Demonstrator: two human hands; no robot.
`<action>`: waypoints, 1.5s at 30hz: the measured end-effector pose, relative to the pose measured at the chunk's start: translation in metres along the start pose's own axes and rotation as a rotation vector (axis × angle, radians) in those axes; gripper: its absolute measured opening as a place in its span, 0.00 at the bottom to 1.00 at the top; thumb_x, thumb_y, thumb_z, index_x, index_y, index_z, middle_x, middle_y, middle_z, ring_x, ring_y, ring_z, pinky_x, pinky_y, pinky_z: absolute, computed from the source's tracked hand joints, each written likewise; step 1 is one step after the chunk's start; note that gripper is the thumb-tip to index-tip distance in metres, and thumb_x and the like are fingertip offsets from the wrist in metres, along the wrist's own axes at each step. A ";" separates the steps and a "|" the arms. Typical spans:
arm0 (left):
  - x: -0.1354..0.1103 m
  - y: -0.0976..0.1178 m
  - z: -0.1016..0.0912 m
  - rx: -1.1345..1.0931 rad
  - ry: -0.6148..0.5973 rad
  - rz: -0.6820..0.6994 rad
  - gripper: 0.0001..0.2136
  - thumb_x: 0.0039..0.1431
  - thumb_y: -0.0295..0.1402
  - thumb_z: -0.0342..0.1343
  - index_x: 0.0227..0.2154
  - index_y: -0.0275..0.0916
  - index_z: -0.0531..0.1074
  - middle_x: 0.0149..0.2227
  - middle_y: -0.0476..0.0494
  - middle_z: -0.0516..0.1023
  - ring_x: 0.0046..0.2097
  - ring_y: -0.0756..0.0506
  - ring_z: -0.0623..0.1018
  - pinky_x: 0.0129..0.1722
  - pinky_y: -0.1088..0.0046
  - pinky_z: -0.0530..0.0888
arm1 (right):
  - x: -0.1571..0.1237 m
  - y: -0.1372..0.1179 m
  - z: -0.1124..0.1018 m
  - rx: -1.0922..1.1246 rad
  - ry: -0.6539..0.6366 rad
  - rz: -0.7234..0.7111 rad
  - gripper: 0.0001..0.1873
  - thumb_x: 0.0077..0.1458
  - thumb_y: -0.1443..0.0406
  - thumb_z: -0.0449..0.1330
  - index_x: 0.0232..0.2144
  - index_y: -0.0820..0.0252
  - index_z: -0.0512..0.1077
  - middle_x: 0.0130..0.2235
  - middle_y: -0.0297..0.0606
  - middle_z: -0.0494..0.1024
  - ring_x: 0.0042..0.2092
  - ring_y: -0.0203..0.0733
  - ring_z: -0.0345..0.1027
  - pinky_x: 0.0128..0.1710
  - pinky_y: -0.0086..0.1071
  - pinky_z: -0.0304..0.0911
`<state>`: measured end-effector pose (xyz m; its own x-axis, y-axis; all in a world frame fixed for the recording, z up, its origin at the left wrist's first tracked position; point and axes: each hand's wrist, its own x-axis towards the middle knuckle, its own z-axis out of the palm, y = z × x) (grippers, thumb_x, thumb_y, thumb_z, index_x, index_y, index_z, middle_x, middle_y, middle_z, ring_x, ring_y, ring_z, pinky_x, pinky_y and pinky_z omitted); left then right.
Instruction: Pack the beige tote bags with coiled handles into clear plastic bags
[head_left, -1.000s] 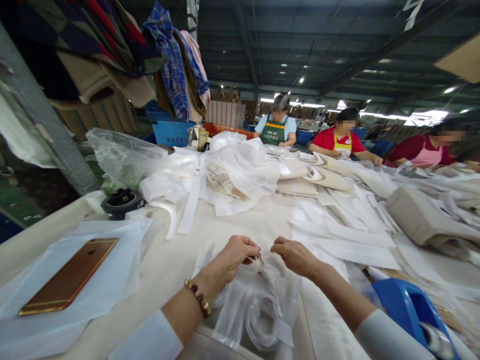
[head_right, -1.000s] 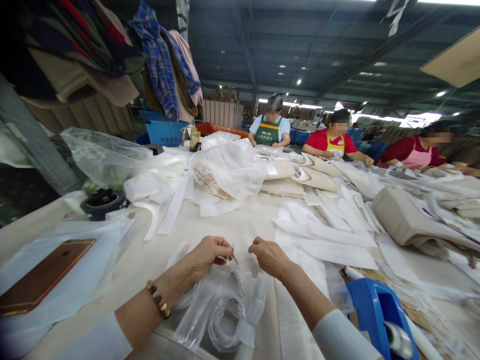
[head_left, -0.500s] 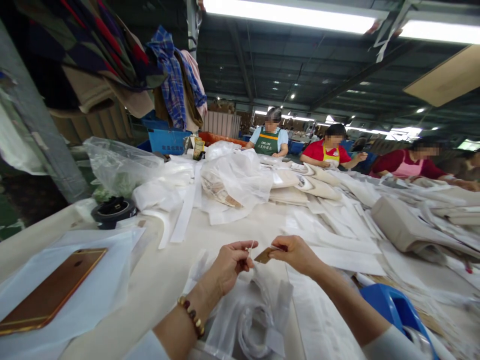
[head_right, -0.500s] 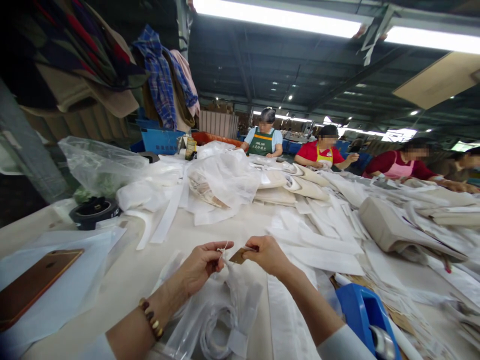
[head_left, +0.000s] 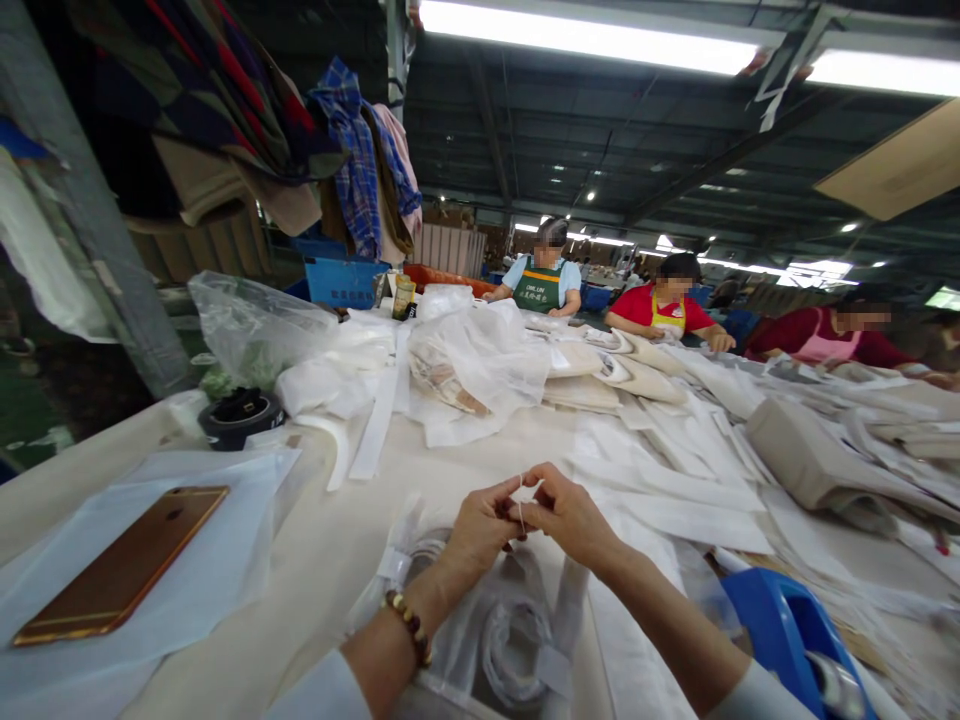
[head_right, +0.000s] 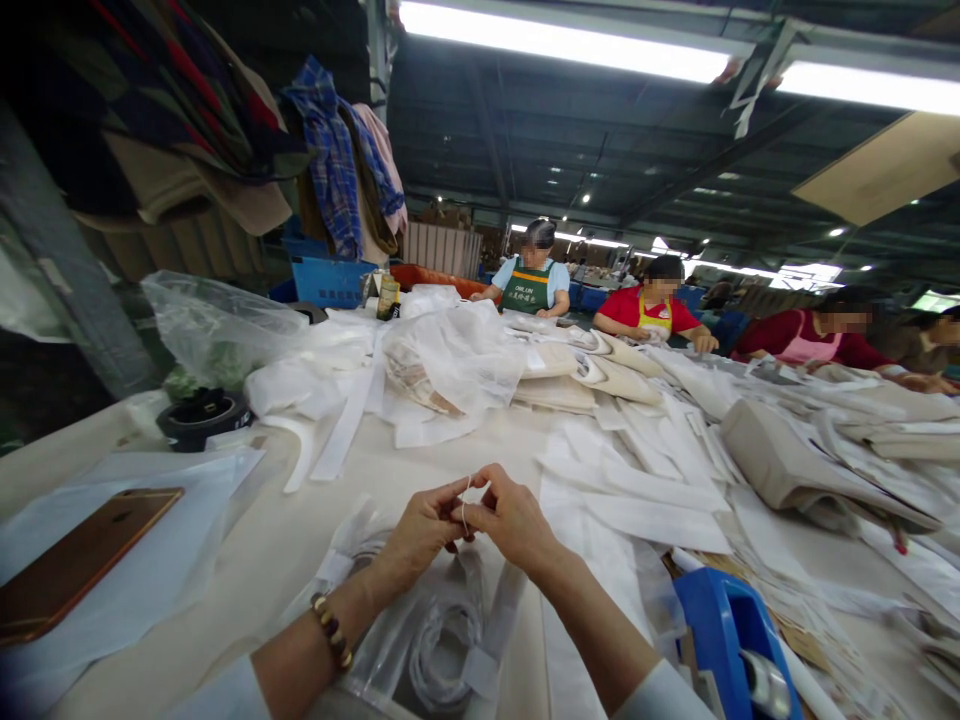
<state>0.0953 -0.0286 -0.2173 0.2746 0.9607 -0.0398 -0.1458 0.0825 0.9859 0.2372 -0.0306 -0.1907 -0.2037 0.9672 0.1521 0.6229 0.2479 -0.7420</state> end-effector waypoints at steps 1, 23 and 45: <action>0.001 0.000 0.001 0.020 0.015 -0.005 0.27 0.35 0.30 0.58 0.45 0.34 0.74 0.19 0.53 0.70 0.22 0.50 0.70 0.19 0.78 0.64 | -0.001 0.001 0.002 -0.002 0.024 -0.009 0.12 0.47 0.63 0.58 0.36 0.56 0.63 0.21 0.24 0.66 0.23 0.34 0.60 0.26 0.28 0.56; 0.006 0.042 0.004 0.476 0.129 0.200 0.17 0.45 0.27 0.58 0.42 0.38 0.72 0.38 0.44 0.77 0.34 0.47 0.74 0.36 0.72 0.69 | -0.004 0.000 -0.004 0.578 0.077 0.078 0.13 0.44 0.57 0.59 0.27 0.61 0.76 0.26 0.35 0.74 0.27 0.36 0.65 0.25 0.29 0.58; -0.091 0.042 -0.123 0.765 -0.005 -0.104 0.42 0.38 0.45 0.66 0.59 0.39 0.59 0.59 0.39 0.64 0.59 0.34 0.65 0.58 0.61 0.59 | -0.169 0.013 0.019 0.493 0.227 0.538 0.40 0.47 0.43 0.57 0.58 0.54 0.60 0.58 0.47 0.65 0.57 0.55 0.60 0.54 0.48 0.59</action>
<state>-0.0522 -0.0798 -0.1927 0.2557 0.9566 -0.1398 0.5783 -0.0355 0.8151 0.2651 -0.1916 -0.2381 0.2258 0.9486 -0.2219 0.1727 -0.2632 -0.9492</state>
